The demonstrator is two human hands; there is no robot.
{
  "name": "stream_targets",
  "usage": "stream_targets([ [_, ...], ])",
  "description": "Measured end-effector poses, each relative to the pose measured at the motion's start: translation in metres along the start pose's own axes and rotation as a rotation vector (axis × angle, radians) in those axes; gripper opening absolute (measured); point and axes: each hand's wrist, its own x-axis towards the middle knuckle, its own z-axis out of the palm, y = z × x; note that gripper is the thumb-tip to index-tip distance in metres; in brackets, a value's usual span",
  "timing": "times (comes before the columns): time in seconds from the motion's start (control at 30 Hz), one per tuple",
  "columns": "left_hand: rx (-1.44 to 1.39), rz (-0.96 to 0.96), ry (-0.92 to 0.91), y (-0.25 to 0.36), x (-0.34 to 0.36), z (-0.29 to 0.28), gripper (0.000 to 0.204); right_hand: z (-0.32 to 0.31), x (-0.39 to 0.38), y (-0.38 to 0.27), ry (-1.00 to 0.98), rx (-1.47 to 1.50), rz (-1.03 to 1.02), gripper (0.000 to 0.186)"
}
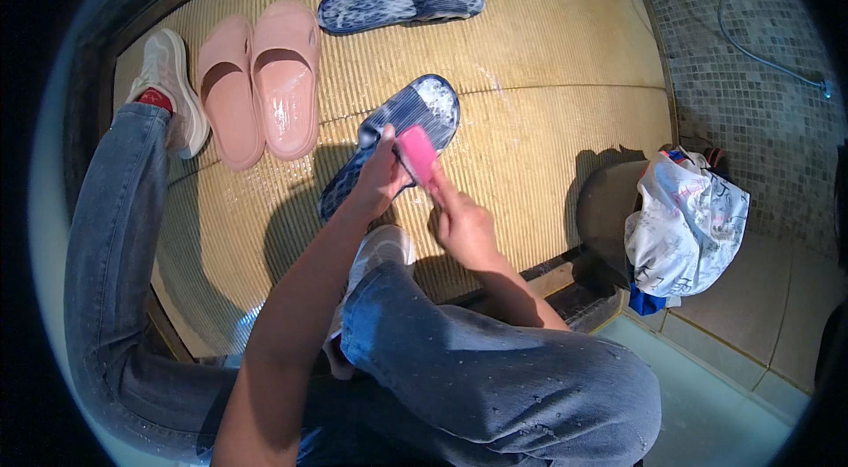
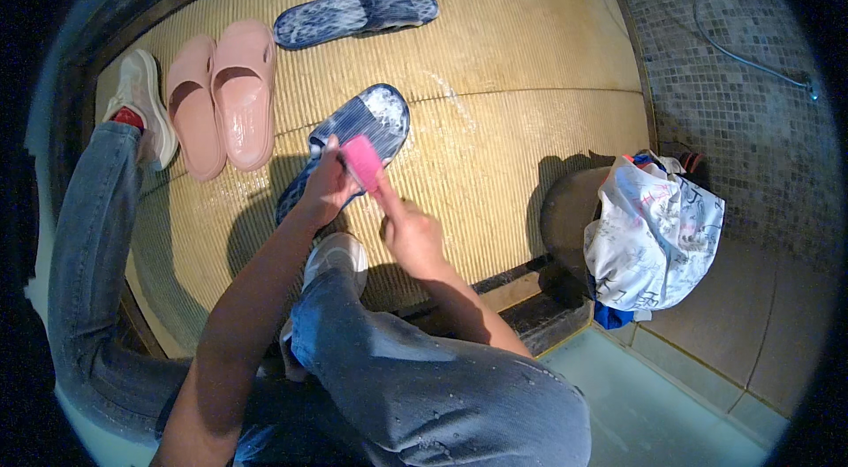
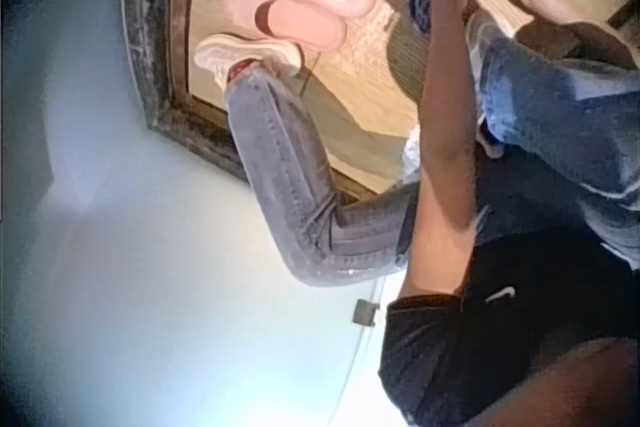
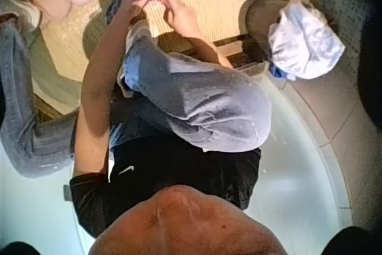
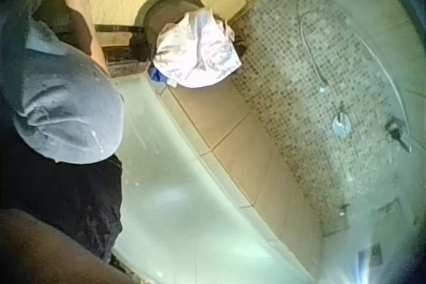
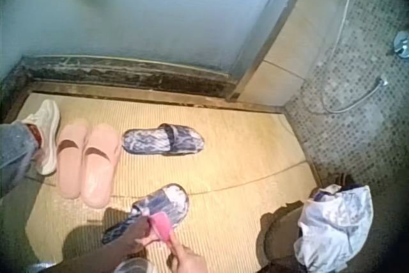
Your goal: The person scrubs a blue patterned slipper with a pink brush, applying soap and working on the top and bottom surfaces. The person flips the slipper over to clean different areas and continues scrubbing until the end of the clip.
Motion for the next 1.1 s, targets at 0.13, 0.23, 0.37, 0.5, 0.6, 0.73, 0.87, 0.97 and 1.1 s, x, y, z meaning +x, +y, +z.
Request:
stream_targets([
  [0.13,-0.001,0.082,-0.001,0.003,-0.003,0.008,0.062,-0.003,0.021,0.019,0.052,-0.071,0.041,0.076],
  [0.23,-0.012,0.064,-0.022,0.001,0.000,0.001,0.062,-0.005,0.021,0.012,0.039,-0.046,0.046,0.078],
  [0.37,-0.023,0.029,-0.033,-0.001,0.001,-0.001,0.065,-0.001,-0.002,-0.012,-0.019,-0.025,-0.067,0.078],
  [0.5,-0.011,0.015,-0.032,-0.003,0.005,-0.015,0.061,-0.004,0.009,-0.001,-0.070,-0.051,0.070,0.075],
  [0.6,0.033,0.101,-0.073,-0.003,0.005,-0.005,0.060,-0.008,0.029,0.017,0.035,-0.080,0.129,0.071],
  [0.73,0.026,0.077,0.005,0.003,-0.003,0.009,0.065,-0.011,0.025,0.007,0.034,-0.127,0.039,0.068],
  [0.87,-0.049,0.027,-0.072,0.002,-0.002,-0.002,0.063,0.001,-0.002,-0.009,-0.017,-0.068,-0.101,0.074],
  [0.97,-0.040,0.026,-0.095,-0.006,0.008,-0.021,0.059,0.000,0.010,0.011,-0.007,-0.051,-0.078,0.073],
  [1.1,-0.050,0.059,0.013,-0.012,0.016,-0.020,0.059,-0.003,0.033,0.031,0.072,-0.056,0.090,0.072],
])
